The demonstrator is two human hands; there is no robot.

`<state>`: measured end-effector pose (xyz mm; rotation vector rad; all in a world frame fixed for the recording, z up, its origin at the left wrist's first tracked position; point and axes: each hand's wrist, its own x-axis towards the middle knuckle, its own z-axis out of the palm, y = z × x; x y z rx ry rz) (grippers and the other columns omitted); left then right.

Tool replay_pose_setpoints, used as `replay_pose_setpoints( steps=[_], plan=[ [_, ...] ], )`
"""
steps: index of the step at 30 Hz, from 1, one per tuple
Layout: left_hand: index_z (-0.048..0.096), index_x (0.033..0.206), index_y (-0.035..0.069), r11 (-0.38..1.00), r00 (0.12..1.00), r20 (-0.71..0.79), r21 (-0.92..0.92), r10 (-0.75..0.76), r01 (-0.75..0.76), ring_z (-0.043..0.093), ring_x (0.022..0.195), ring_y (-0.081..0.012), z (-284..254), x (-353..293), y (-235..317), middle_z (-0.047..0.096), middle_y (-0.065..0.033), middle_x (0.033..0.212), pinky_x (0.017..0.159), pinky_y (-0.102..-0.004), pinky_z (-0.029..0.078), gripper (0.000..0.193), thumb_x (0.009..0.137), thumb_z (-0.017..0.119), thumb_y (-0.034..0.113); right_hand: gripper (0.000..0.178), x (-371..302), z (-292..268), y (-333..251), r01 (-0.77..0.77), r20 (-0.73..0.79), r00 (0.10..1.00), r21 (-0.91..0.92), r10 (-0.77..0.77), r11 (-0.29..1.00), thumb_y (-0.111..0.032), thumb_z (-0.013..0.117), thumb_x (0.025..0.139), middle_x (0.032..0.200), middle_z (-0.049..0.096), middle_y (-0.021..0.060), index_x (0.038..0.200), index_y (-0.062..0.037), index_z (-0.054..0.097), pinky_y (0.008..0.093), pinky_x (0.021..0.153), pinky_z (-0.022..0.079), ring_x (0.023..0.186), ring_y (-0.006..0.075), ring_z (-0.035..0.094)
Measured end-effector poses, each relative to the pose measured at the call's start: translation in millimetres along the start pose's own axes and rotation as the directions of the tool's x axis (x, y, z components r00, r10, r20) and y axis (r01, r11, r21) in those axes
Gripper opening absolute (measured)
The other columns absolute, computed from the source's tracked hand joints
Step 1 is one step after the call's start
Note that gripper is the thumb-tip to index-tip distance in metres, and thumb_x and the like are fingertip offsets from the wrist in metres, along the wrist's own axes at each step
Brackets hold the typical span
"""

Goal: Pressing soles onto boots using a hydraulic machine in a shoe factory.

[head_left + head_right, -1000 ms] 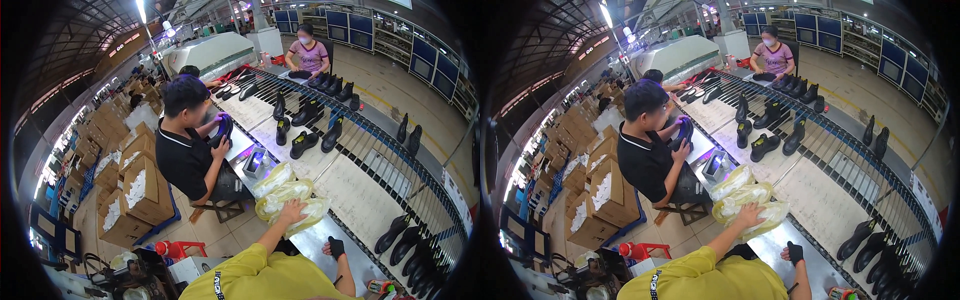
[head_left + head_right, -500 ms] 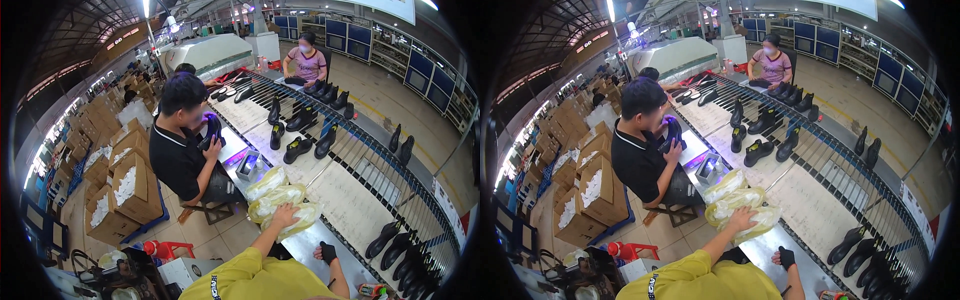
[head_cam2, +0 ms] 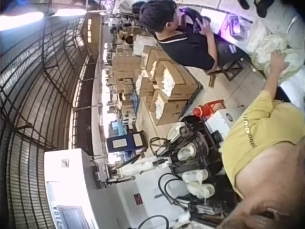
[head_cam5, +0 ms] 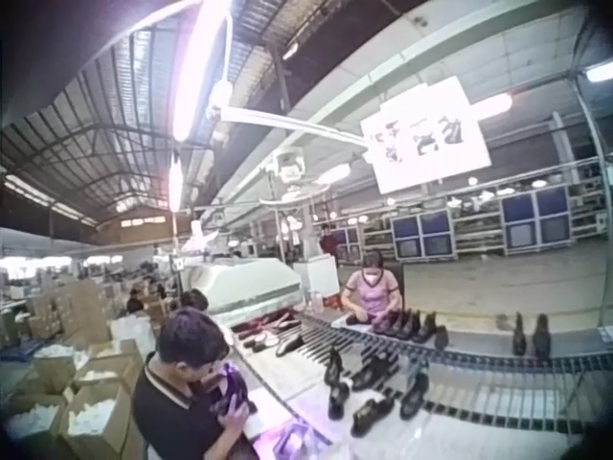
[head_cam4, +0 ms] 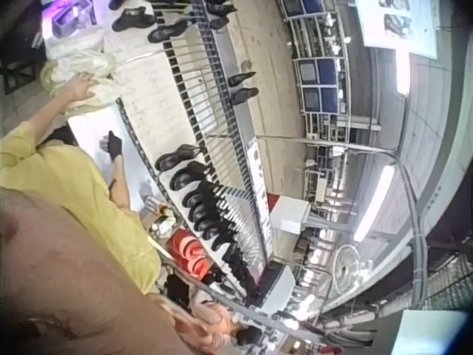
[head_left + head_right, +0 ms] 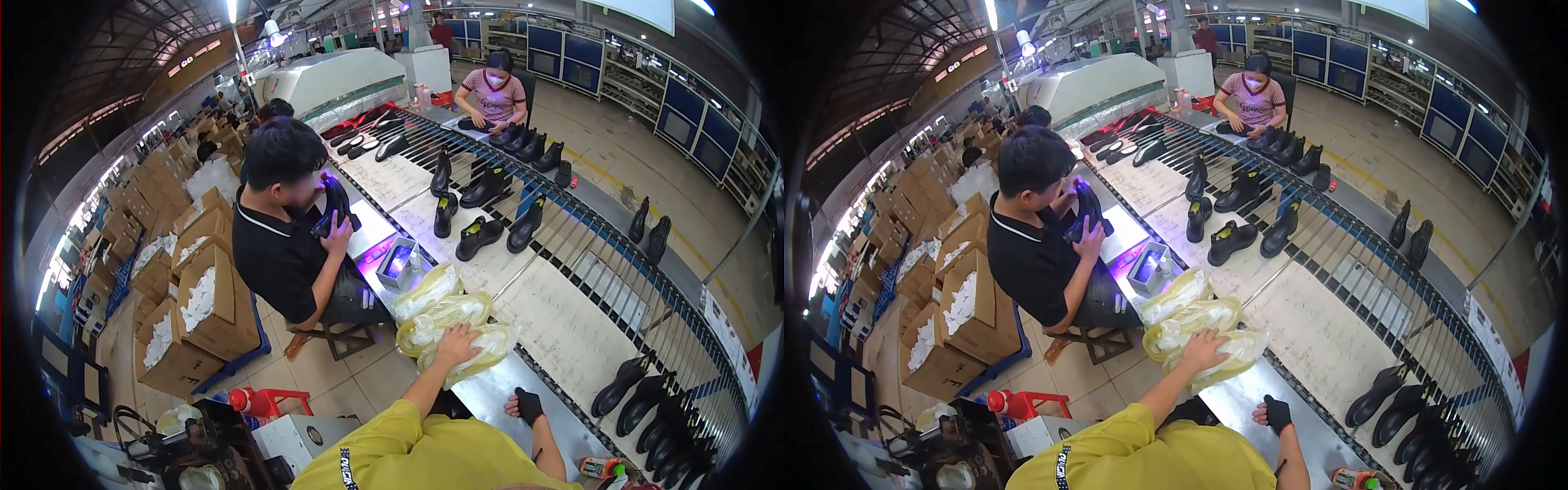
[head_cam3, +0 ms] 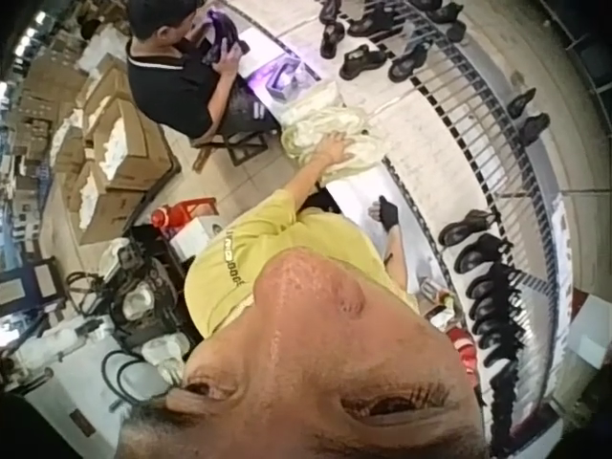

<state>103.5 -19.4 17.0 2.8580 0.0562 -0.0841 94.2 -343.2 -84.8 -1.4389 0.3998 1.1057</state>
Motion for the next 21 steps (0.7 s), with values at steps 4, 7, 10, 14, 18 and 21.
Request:
replay_pose_setpoints(
  steps=[4,7,10,14,18,21],
  plan=[
    [0.052,0.138,0.027,1.0,0.999,0.048,-0.016,-0.021,0.021,0.036,0.138,-0.0309,-4.7,-2.5,3.7,0.042,-0.0125,0.149,0.11,-0.0462,0.029,0.055,0.089,0.056,0.053,0.045,3.3,-4.7,5.3,-0.018,0.053,0.998,0.032,0.017,0.999,-0.044,0.048,0.099,0.083,0.07,0.0215,0.099,0.0005,0.058,0.0348,0.054,0.054,0.063,0.0294,0.069],
    [0.052,0.137,0.027,1.0,1.0,0.005,-0.006,-0.029,0.029,0.037,0.137,-0.0309,-1.8,-6.5,3.7,0.042,-0.0126,0.148,0.11,-0.0457,0.029,0.055,0.089,0.057,0.052,0.045,5.0,-5.7,1.9,-0.028,0.072,0.997,0.029,0.025,0.999,-0.044,0.048,0.098,0.083,0.07,0.0213,0.099,-0.0002,0.058,0.0353,0.055,0.055,0.064,0.0297,0.069],
    [0.053,0.137,0.027,1.0,0.999,-0.032,-0.008,-0.013,0.012,0.038,0.136,-0.031,-0.9,-4.7,4.1,0.043,-0.0133,0.147,0.109,-0.0454,0.03,0.054,0.089,0.057,0.052,0.045,4.6,-6.6,3.5,-0.02,0.072,0.997,0.023,0.019,1.0,-0.045,0.048,0.098,0.084,0.07,0.021,0.1,-0.0004,0.058,0.0353,0.056,0.055,0.065,0.0298,0.069],
    [0.055,0.136,0.026,1.0,0.999,-0.045,0.012,-0.021,0.021,0.04,0.135,-0.0302,-0.2,-6.7,3.9,0.045,-0.0132,0.145,0.109,-0.0458,0.031,0.053,0.089,0.057,0.051,0.043,3.0,-0.9,-1.0,-0.032,0.062,0.998,0.006,0.032,0.999,-0.042,0.048,0.098,0.081,0.069,0.0205,0.1,0.0,0.055,0.0355,0.054,0.054,0.062,0.0283,0.067],
    [0.055,0.135,0.026,1.0,0.998,-0.057,0.011,-0.009,0.009,0.04,0.134,-0.0297,1.6,-4.3,4.3,0.045,-0.0133,0.145,0.109,-0.0443,0.031,0.052,0.09,0.056,0.051,0.043,3.4,-2.5,-1.8,-0.021,0.062,0.998,0.019,0.02,1.0,-0.042,0.047,0.099,0.081,0.069,0.0206,0.101,-0.0001,0.055,0.0354,0.055,0.055,0.062,0.0291,0.067],
    [0.056,0.134,0.026,1.0,0.996,-0.084,0.023,-0.005,0.007,0.043,0.132,-0.0296,2.7,-4.9,3.2,0.047,-0.0131,0.144,0.109,-0.0454,0.032,0.052,0.09,0.055,0.053,0.044,4.5,-1.9,1.2,-0.007,0.074,0.997,0.038,0.005,0.999,-0.043,0.046,0.099,0.083,0.069,0.0203,0.1,-0.0002,0.056,0.0355,0.057,0.055,0.063,0.0286,0.068]
  ],
)
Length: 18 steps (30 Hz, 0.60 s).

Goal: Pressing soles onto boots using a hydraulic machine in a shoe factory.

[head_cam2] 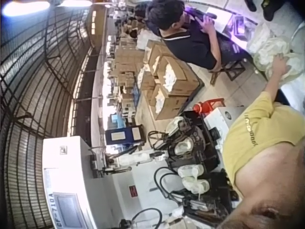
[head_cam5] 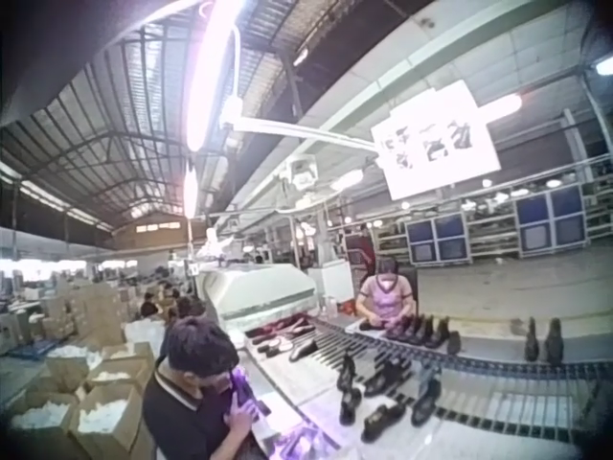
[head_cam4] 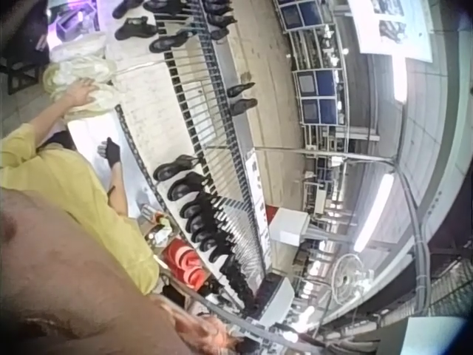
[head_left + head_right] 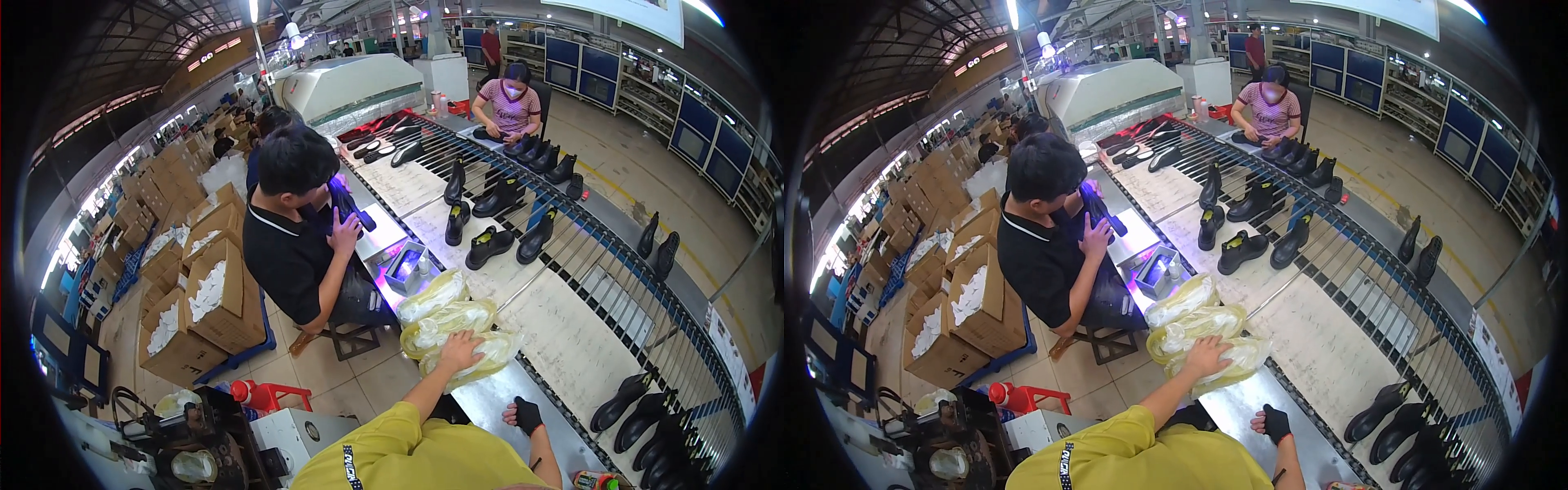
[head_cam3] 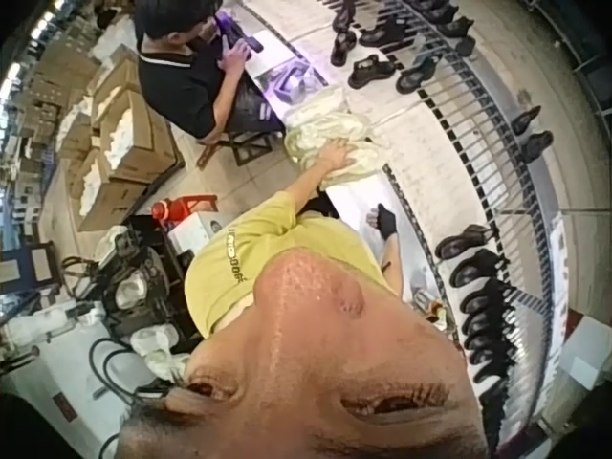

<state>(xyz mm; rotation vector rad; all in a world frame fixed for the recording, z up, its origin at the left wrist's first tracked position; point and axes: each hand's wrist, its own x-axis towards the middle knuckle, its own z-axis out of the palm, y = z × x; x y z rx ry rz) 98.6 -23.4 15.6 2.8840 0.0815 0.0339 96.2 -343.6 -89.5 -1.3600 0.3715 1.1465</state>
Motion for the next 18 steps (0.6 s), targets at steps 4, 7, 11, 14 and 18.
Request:
replay_pose_setpoints(
  steps=[4,7,11,14,18],
  plan=[
    [0.056,0.135,0.025,1.0,1.0,0.024,-0.013,-0.01,0.01,0.041,0.133,-0.0298,-0.5,-1.1,1.0,0.045,-0.0137,0.144,0.109,-0.0449,0.031,0.051,0.09,0.057,0.049,0.045,-0.5,-0.7,-0.4,-0.007,-0.007,1.0,-0.018,0.007,1.0,-0.043,0.046,0.099,0.084,0.07,0.0199,0.1,-0.0002,0.057,0.0354,0.057,0.055,0.064,0.0279,0.068],
    [0.056,0.134,0.024,1.0,1.0,0.003,-0.021,0.005,-0.005,0.042,0.132,-0.03,-0.5,-1.5,1.5,0.046,-0.0142,0.144,0.109,-0.0447,0.031,0.051,0.09,0.057,0.049,0.047,1.1,-2.5,1.5,-0.003,-0.005,1.0,-0.019,0.003,1.0,-0.046,0.05,0.097,0.087,0.071,0.0198,0.1,0.0001,0.06,0.0349,0.058,0.056,0.067,0.0282,0.07],
    [0.056,0.134,0.024,1.0,1.0,-0.005,-0.007,0.011,-0.011,0.043,0.131,-0.03,-1.1,0.3,2.9,0.047,-0.0142,0.142,0.108,-0.0446,0.031,0.051,0.09,0.056,0.049,0.048,1.3,-4.1,1.9,0.013,-0.007,1.0,-0.021,-0.013,1.0,-0.047,0.05,0.097,0.088,0.071,0.0205,0.101,0.0003,0.06,0.0347,0.059,0.056,0.068,0.0286,0.071],
    [0.056,0.134,0.025,1.0,1.0,0.003,0.003,0.0,0.0,0.043,0.131,-0.0297,0.4,-1.0,-0.8,0.047,-0.0142,0.142,0.108,-0.0444,0.031,0.051,0.09,0.056,0.05,0.046,-2.8,3.0,-2.7,0.007,-0.008,1.0,-0.025,-0.008,1.0,-0.045,0.048,0.098,0.086,0.07,0.0203,0.1,-0.0001,0.058,0.0346,0.058,0.056,0.065,0.0281,0.069],
    [0.056,0.135,0.025,1.0,1.0,0.009,0.011,-0.008,0.008,0.043,0.131,-0.0292,-0.9,-0.4,-0.4,0.047,-0.0141,0.142,0.107,-0.0441,0.032,0.051,0.09,0.055,0.05,0.044,-5.6,6.7,-5.8,-0.006,-0.029,1.0,-0.029,0.005,1.0,-0.043,0.047,0.098,0.083,0.07,0.0201,0.098,-0.0007,0.057,0.0346,0.056,0.055,0.062,0.0271,0.067]
  ],
)
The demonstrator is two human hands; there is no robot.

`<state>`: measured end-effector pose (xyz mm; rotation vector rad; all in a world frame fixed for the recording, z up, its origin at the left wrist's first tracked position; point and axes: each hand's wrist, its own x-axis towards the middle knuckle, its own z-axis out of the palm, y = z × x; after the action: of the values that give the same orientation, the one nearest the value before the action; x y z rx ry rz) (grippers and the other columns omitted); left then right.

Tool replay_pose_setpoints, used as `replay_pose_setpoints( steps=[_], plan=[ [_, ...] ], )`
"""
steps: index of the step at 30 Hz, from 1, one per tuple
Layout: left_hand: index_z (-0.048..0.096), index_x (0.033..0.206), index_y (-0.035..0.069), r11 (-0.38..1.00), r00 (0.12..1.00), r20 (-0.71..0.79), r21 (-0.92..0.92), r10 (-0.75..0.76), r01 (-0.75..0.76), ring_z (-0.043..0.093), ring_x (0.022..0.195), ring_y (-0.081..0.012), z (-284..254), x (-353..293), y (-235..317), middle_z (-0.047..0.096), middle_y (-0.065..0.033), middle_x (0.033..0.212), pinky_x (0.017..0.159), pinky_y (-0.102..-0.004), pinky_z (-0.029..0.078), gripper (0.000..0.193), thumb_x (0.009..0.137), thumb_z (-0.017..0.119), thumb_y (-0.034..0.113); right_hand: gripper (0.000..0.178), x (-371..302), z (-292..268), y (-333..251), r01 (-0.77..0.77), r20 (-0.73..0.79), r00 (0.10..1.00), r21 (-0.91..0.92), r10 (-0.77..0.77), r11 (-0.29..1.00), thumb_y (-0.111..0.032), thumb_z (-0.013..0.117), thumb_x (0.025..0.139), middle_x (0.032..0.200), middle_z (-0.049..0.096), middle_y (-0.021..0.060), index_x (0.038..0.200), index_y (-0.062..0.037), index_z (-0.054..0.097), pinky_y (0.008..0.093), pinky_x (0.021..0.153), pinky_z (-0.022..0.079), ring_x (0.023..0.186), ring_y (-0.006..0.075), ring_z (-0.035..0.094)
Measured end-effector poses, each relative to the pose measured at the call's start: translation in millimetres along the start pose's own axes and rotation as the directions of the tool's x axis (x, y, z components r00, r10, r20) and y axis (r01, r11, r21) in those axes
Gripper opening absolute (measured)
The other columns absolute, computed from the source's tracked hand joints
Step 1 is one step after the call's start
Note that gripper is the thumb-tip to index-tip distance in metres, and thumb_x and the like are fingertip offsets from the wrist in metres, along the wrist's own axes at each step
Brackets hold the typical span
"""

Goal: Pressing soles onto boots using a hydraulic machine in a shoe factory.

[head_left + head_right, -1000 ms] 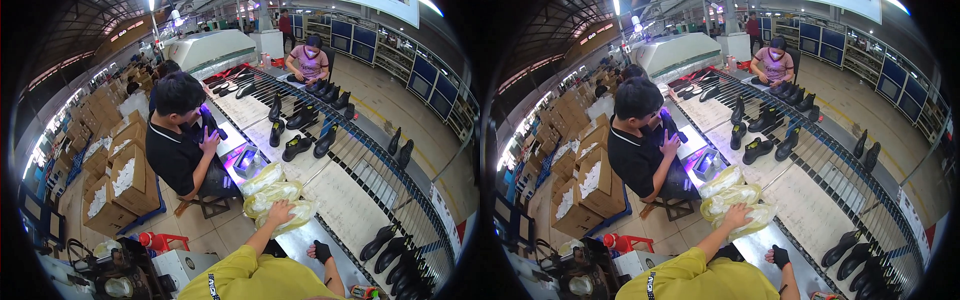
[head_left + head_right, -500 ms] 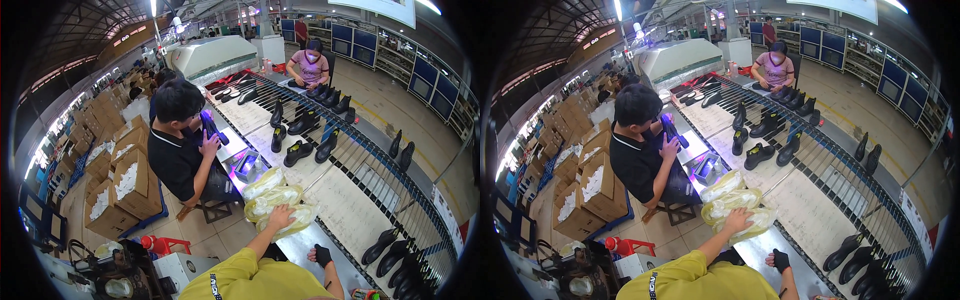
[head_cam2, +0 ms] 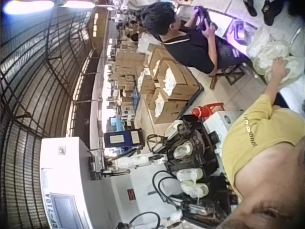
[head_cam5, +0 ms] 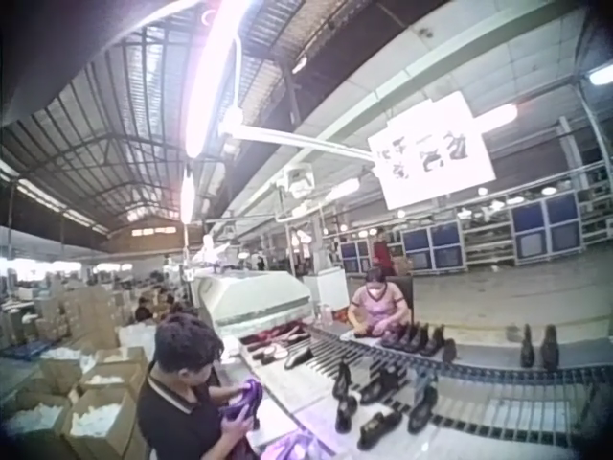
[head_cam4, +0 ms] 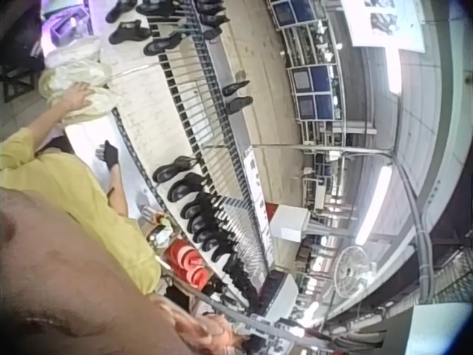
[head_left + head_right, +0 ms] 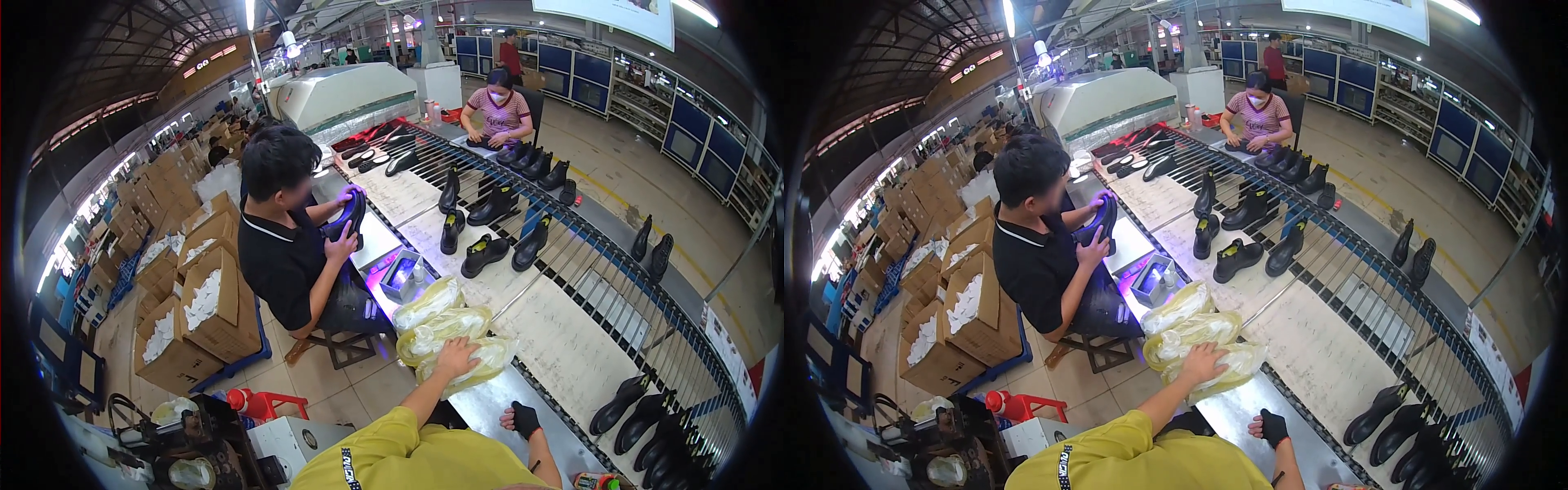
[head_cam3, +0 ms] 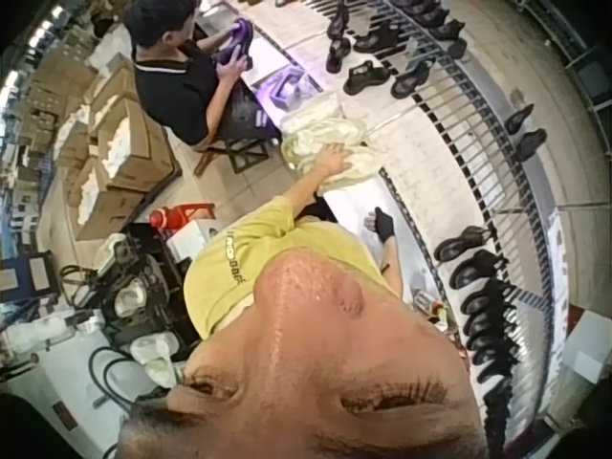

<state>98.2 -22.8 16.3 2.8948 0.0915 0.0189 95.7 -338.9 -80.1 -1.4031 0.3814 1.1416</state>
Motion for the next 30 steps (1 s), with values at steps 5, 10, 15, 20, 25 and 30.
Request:
replay_pose_setpoints(
  steps=[5,10,15,20,25,30],
  plan=[
    [0.056,0.135,0.026,1.0,1.0,0.015,0.005,0.001,-0.002,0.043,0.131,-0.029,-3.0,2.1,0.0,0.047,-0.014,0.142,0.106,-0.044,0.032,0.051,0.09,0.055,0.05,0.044,2.1,-1.1,0.2,0.004,0.003,1.0,0.0,-0.004,1.0,-0.043,0.047,0.098,0.083,0.07,0.0198,0.098,-0.0009,0.058,0.0344,0.056,0.055,0.062,0.0272,0.068],
    [0.056,0.135,0.025,1.0,1.0,0.003,0.001,0.007,-0.007,0.043,0.131,-0.0288,0.8,1.5,-3.7,0.047,-0.0139,0.142,0.106,-0.0441,0.033,0.051,0.09,0.055,0.05,0.044,1.4,1.1,-0.8,-0.002,-0.005,1.0,-0.012,0.002,1.0,-0.043,0.046,0.098,0.083,0.07,0.019,0.098,-0.0011,0.058,0.0344,0.057,0.055,0.062,0.0271,0.068],
    [0.056,0.134,0.024,1.0,0.999,-0.034,0.007,0.024,-0.023,0.043,0.131,-0.0284,1.6,3.1,-4.9,0.048,-0.0135,0.141,0.106,-0.0438,0.033,0.05,0.09,0.056,0.049,0.042,3.7,1.3,-0.5,0.017,-0.003,1.0,-0.004,-0.017,1.0,-0.042,0.047,0.098,0.082,0.07,0.0184,0.097,-0.0015,0.058,0.0346,0.057,0.056,0.062,0.0269,0.068],
    [0.056,0.133,0.024,1.0,1.0,-0.021,0.005,0.013,-0.013,0.043,0.13,-0.0283,0.8,3.8,-6.7,0.048,-0.0135,0.141,0.106,-0.0438,0.033,0.05,0.09,0.056,0.049,0.042,3.4,3.5,-2.3,0.015,-0.005,1.0,0.003,-0.015,1.0,-0.042,0.048,0.097,0.082,0.07,0.0182,0.097,-0.0017,0.058,0.0345,0.057,0.056,0.063,0.0268,0.068],
    [0.057,0.132,0.024,1.0,0.999,-0.038,-0.006,0.018,-0.019,0.044,0.13,-0.0285,1.6,4.7,-7.5,0.049,-0.0139,0.14,0.106,-0.0439,0.033,0.049,0.09,0.057,0.048,0.041,4.8,4.0,-3.1,0.011,-0.008,1.0,-0.002,-0.011,1.0,-0.042,0.047,0.097,0.083,0.07,0.0182,0.098,-0.0021,0.058,0.0343,0.057,0.056,0.063,0.0266,0.068],
    [0.059,0.13,0.023,1.0,0.997,-0.074,-0.01,0.014,-0.015,0.045,0.128,-0.0292,3.3,3.5,-9.1,0.05,-0.0146,0.139,0.106,-0.0439,0.033,0.047,0.09,0.058,0.047,0.05,8.7,1.9,-1.1,0.013,0.015,1.0,-0.006,-0.013,1.0,-0.047,0.048,0.098,0.089,0.071,0.0203,0.101,0.0006,0.06,0.0353,0.06,0.056,0.069,0.0284,0.07]
  ],
)
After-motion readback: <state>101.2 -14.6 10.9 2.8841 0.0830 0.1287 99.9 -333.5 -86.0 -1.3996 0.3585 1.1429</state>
